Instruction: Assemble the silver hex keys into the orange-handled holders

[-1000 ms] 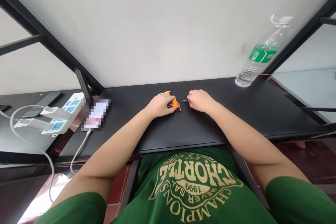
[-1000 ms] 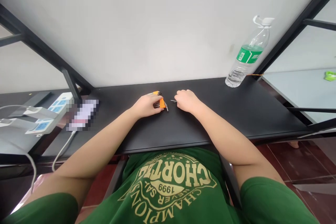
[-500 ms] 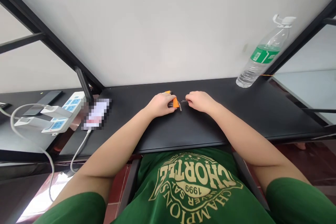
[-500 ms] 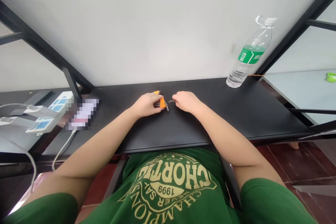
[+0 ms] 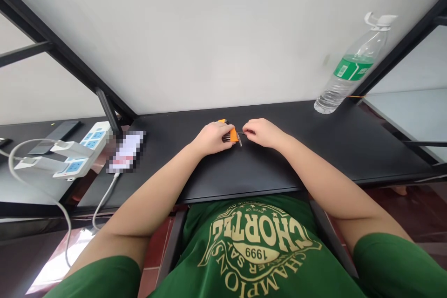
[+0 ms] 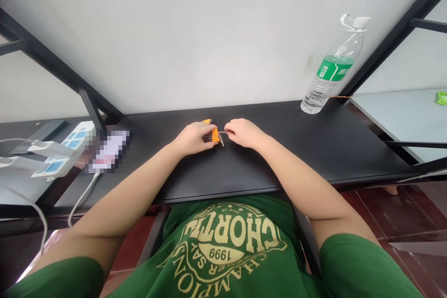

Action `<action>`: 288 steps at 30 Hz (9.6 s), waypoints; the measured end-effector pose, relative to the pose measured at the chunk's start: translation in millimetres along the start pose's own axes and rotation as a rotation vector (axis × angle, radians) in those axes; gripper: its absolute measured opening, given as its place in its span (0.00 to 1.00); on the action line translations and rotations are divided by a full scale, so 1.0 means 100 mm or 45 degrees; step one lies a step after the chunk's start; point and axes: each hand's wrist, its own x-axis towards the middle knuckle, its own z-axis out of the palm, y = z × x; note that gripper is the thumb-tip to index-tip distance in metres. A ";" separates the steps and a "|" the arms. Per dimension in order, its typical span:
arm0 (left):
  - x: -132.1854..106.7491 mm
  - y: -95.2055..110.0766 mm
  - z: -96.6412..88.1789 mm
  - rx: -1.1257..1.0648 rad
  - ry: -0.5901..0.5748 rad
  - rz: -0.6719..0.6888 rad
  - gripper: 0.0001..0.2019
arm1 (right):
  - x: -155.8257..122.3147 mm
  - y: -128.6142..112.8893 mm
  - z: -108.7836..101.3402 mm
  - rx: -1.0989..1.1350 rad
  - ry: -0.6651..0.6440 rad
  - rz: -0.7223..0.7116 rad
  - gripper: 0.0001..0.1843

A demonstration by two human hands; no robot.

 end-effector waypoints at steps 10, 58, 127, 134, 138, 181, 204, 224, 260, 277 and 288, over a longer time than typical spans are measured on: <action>-0.01 -0.02 0.00 0.030 0.005 0.001 0.17 | -0.02 0.02 -0.05 0.161 0.035 -0.028 0.09; 0.03 0.10 0.01 0.140 -0.024 0.023 0.08 | 0.07 0.02 0.10 0.777 -0.053 0.475 0.12; 0.04 0.12 0.00 0.067 0.175 0.120 0.05 | 0.10 -0.16 0.14 1.945 -0.064 0.591 0.11; 0.04 0.16 0.07 -0.033 0.183 0.147 0.05 | 0.10 -0.16 0.25 1.634 -0.047 0.511 0.20; 0.04 0.15 0.06 0.036 0.151 0.120 0.07 | 0.10 -0.14 0.23 1.304 -0.045 0.553 0.18; 0.00 -0.05 0.11 0.019 0.115 0.065 0.22 | -0.01 -0.03 -0.07 -0.022 -0.285 0.331 0.05; 0.01 -0.01 0.08 0.019 0.087 0.145 0.19 | -0.06 -0.06 -0.13 0.183 -0.104 0.162 0.05; 0.01 0.03 0.06 0.056 0.041 0.149 0.15 | -0.06 -0.12 -0.10 0.061 -0.089 0.060 0.07; 0.03 0.12 -0.07 -0.443 -0.011 0.248 0.06 | -0.03 -0.14 0.14 0.581 0.262 -0.166 0.07; 0.03 0.16 -0.08 -0.256 0.029 0.146 0.03 | -0.04 -0.04 0.27 0.098 0.366 -0.323 0.18; 0.04 0.16 0.04 -0.322 0.096 -0.035 0.05 | -0.05 -0.26 0.33 -0.371 0.069 -0.068 0.29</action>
